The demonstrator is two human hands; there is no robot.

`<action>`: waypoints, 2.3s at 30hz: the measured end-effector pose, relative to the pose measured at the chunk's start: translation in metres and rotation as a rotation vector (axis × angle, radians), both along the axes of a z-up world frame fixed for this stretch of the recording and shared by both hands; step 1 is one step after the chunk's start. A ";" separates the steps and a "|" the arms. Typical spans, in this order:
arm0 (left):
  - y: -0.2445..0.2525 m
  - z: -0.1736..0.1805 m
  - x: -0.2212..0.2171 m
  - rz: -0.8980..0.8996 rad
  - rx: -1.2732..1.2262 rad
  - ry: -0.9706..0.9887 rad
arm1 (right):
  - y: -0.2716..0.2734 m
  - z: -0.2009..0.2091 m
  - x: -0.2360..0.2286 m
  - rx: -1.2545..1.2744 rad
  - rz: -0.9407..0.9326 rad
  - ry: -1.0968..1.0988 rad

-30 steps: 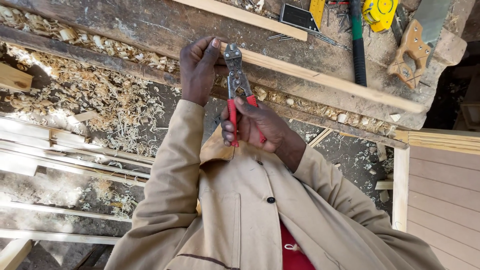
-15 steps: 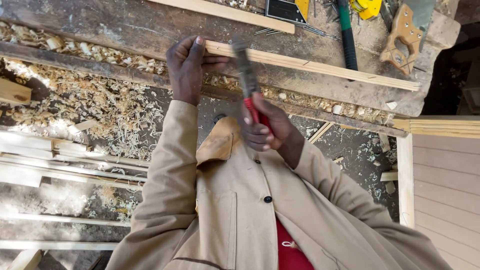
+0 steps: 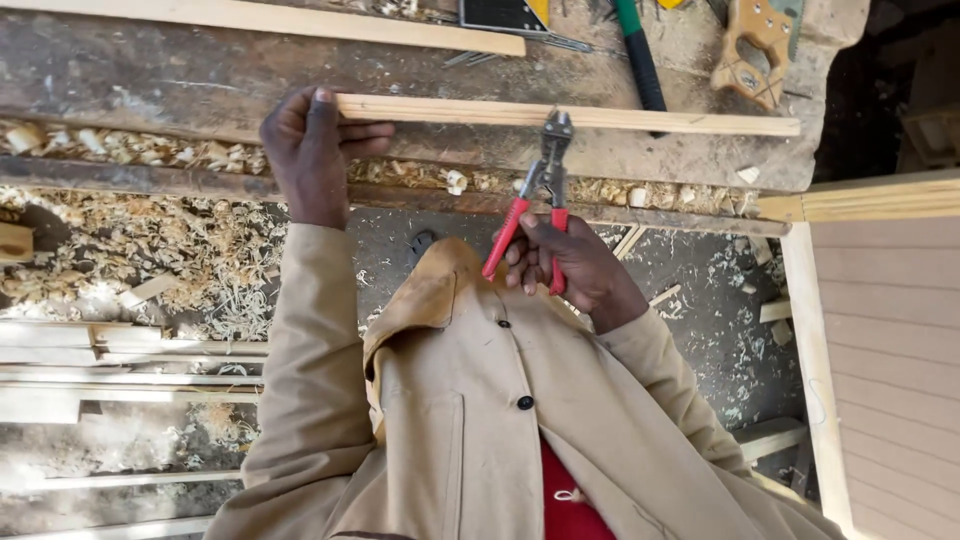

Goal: Measuring, cutting, and nailing small wooden strips to repair or build a structure.

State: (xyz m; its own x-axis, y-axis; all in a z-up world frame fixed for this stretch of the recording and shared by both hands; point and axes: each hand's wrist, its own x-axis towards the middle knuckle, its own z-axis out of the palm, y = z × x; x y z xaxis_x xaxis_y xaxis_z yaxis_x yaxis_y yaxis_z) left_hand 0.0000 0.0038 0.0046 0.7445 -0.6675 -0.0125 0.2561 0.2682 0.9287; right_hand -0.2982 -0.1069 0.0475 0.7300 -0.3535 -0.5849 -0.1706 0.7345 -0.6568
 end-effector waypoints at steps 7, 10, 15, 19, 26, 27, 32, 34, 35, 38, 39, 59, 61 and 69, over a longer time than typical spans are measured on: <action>0.000 -0.001 -0.005 0.014 0.003 -0.044 | -0.006 -0.004 -0.008 0.051 0.060 -0.054; 0.001 0.000 -0.002 0.030 0.005 -0.070 | -0.007 0.000 -0.004 0.068 0.085 -0.061; 0.002 -0.003 -0.003 0.029 0.014 -0.087 | -0.011 -0.008 -0.004 0.101 0.108 -0.059; 0.003 -0.007 -0.003 0.009 -0.012 -0.106 | -0.018 -0.014 -0.005 0.071 0.100 -0.068; 0.002 -0.008 -0.003 0.003 0.013 -0.127 | -0.007 0.022 0.020 0.068 0.030 -0.070; 0.003 -0.008 -0.002 0.002 0.014 -0.128 | -0.005 0.022 0.021 0.069 0.029 -0.071; 0.001 -0.009 -0.002 0.004 0.043 -0.126 | 0.004 0.010 0.013 0.328 -0.072 -0.324; 0.001 -0.005 0.000 0.016 0.062 -0.114 | 0.003 0.011 0.018 0.384 -0.082 -0.330; 0.001 -0.003 -0.001 0.028 0.079 -0.095 | 0.004 0.012 0.018 0.438 -0.092 -0.331; 0.000 -0.005 -0.002 0.034 0.048 -0.060 | -0.002 0.001 0.008 0.513 -0.076 -0.378; 0.002 -0.004 0.000 0.027 0.049 -0.067 | -0.002 -0.003 0.007 0.514 -0.081 -0.386; -0.068 0.007 -0.094 0.066 0.213 -1.116 | -0.037 -0.004 -0.094 -0.144 -0.207 0.077; -0.100 0.011 -0.128 -0.056 0.248 -1.278 | -0.044 -0.005 -0.092 -0.094 -0.160 0.053; -0.141 -0.002 -0.158 -0.277 0.334 -1.433 | -0.059 -0.022 -0.092 0.046 -0.142 -0.044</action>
